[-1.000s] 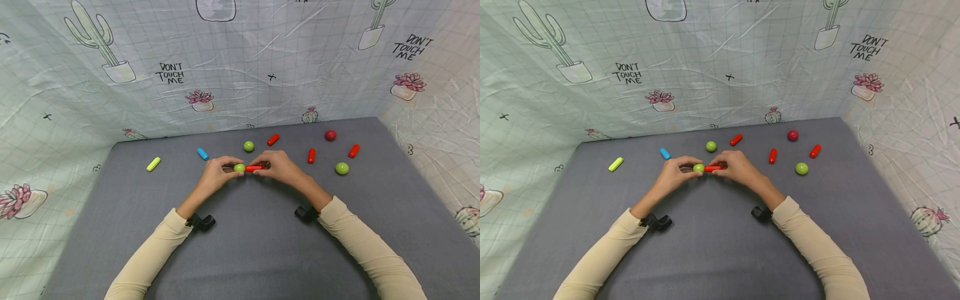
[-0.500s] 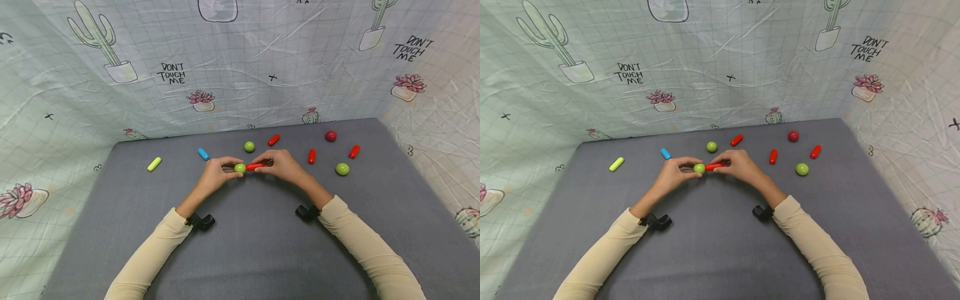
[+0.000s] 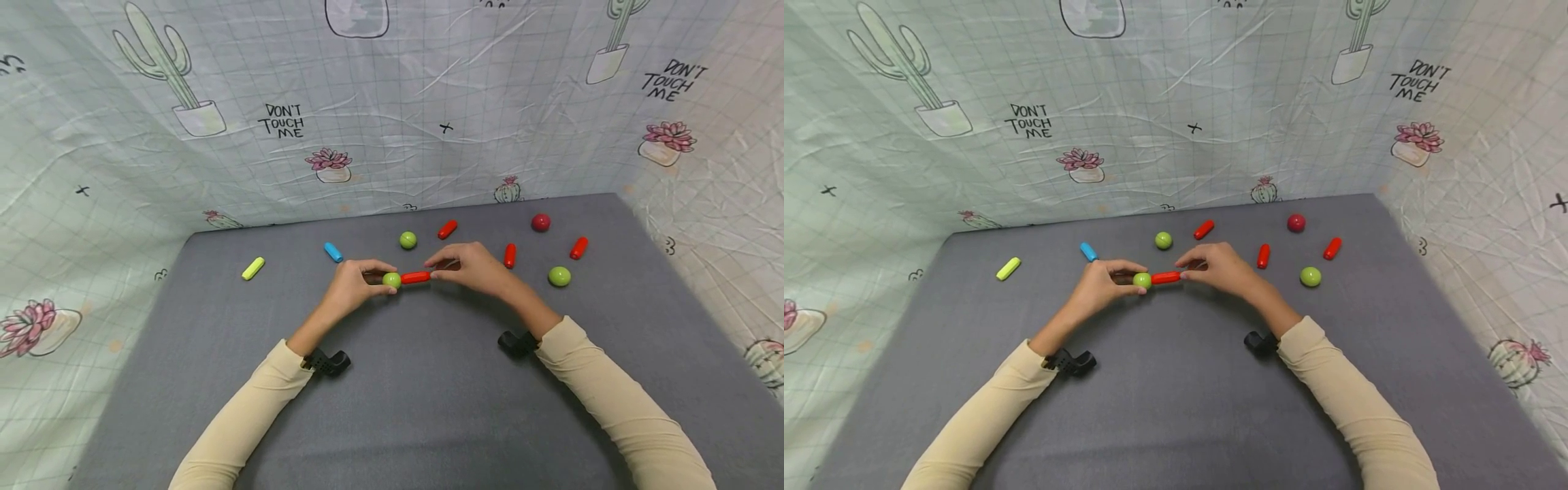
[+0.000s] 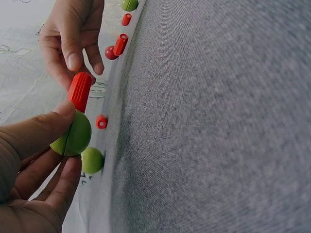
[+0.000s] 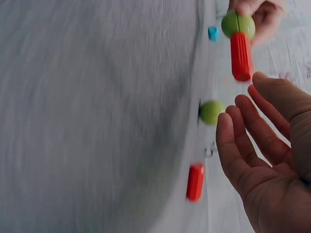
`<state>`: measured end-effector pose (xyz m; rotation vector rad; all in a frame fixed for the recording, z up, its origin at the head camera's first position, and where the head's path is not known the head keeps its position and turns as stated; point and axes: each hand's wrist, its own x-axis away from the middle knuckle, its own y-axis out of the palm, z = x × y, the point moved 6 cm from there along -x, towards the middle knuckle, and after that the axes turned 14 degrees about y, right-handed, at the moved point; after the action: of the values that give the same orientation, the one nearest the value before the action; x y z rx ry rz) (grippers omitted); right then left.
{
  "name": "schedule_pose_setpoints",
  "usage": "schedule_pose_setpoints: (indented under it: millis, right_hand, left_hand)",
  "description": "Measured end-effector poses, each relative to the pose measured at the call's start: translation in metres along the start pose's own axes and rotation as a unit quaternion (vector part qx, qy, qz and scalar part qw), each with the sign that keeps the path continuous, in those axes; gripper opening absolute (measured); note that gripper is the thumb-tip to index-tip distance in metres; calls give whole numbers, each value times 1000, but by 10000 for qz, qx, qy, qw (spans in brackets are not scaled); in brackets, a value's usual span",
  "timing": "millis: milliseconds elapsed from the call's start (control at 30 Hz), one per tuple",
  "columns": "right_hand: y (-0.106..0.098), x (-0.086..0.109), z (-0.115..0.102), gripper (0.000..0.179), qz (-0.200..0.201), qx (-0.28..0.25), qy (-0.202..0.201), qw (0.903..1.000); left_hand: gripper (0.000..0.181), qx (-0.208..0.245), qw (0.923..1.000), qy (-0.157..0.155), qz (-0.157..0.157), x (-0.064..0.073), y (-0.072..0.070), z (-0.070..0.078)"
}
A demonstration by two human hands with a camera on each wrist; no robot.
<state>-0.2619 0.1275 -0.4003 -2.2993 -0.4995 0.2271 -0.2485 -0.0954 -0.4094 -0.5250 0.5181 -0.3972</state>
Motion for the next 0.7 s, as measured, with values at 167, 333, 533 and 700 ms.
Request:
schedule_pose_setpoints:
  millis: [167, 333, 533, 700]
  right_hand:
    - [-24, 8, 12, 26, 87, 135, 213, 9996]
    - [-52, 16, 32, 25, 278, 501, 625, 9964]
    - [-83, 26, 56, 27, 439, 841, 1059, 9898]
    - [-101, 29, 74, 27, 520, 995, 1169, 9868]
  left_hand:
    - [36, -60, 9999, -88, -20, 3, -2, -3]
    - [35, -127, 9996, -194, -173, 3, 1, -7]
    - [36, -144, 9983, -267, -493, 5, 6, -8]
    - [35, -98, 9964, -287, -791, 7, 9, -9]
